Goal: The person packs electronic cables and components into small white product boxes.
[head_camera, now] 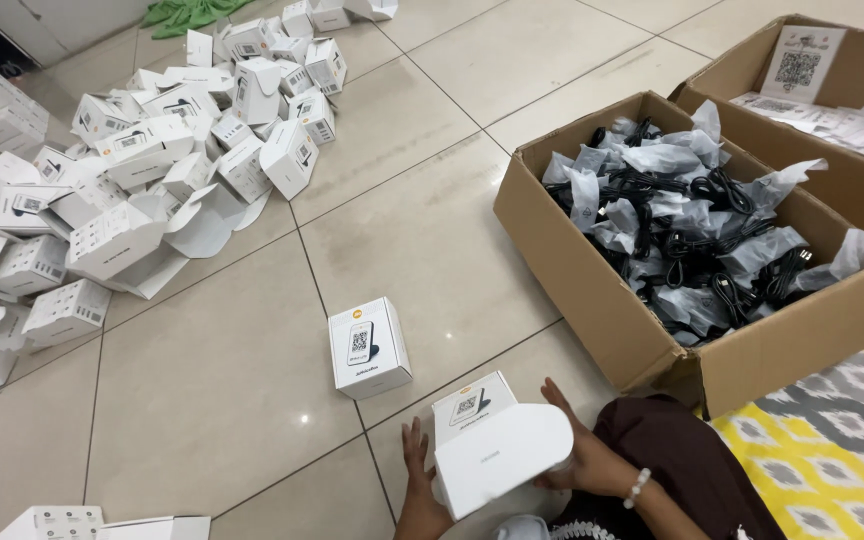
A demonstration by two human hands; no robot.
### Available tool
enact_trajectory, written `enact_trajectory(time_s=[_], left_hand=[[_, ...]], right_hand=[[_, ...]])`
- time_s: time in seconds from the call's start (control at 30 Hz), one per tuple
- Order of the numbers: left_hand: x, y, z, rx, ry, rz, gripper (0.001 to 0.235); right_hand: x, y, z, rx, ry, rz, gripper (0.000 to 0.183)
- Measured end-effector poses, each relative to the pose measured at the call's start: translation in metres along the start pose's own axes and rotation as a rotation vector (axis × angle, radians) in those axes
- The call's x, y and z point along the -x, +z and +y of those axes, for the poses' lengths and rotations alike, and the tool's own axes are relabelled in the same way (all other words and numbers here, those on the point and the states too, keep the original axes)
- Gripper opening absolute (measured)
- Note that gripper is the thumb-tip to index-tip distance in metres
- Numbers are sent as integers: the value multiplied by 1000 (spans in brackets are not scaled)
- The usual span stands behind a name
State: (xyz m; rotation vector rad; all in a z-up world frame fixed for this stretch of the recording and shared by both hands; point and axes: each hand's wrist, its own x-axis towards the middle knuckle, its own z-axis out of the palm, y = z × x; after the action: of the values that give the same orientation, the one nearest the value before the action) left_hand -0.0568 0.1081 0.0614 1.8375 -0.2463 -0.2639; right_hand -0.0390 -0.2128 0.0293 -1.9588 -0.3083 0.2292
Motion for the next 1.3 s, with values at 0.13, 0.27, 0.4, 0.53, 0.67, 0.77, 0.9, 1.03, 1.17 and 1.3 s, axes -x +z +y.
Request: enact_trajectory(time_s=[0.13,0.27,0.4,0.53,0.67,0.77,0.9,1.03,1.17,1.3], left_hand=[[-17,2,22,13,2,-34,144],[-16,-1,1,-160,210,-41,103],[-9,5,-54,-302,155,-113,79],[-2,17,-101,-393,175,-202,80],[-11,24,-124,-581,192,-200,105],[-9,29,-81,-469,42,-196,131],[-8,27,-50,-318,80,-105,136],[-15,10,-37,-129,143,14,105],[-26,7,25,-204,-161,186,63],[-48,-1,30,-434,-317,224,63]], right_hand=[[17,-29,-94,-257,-6,50,143],[20,-41,-95,-241,-53,47,104],[32,-31,-26,6,-13,-30,63],[33,-15,-38,226,68,-101,77],[15,-1,-56,513,118,-286,104],[4,10,-38,428,224,-405,105],[-7,24,0,-52,172,-296,90],[-9,11,-62,-112,74,-91,65],[-16,0,-142,315,196,19,43],[-41,-11,-159,549,381,6,59]])
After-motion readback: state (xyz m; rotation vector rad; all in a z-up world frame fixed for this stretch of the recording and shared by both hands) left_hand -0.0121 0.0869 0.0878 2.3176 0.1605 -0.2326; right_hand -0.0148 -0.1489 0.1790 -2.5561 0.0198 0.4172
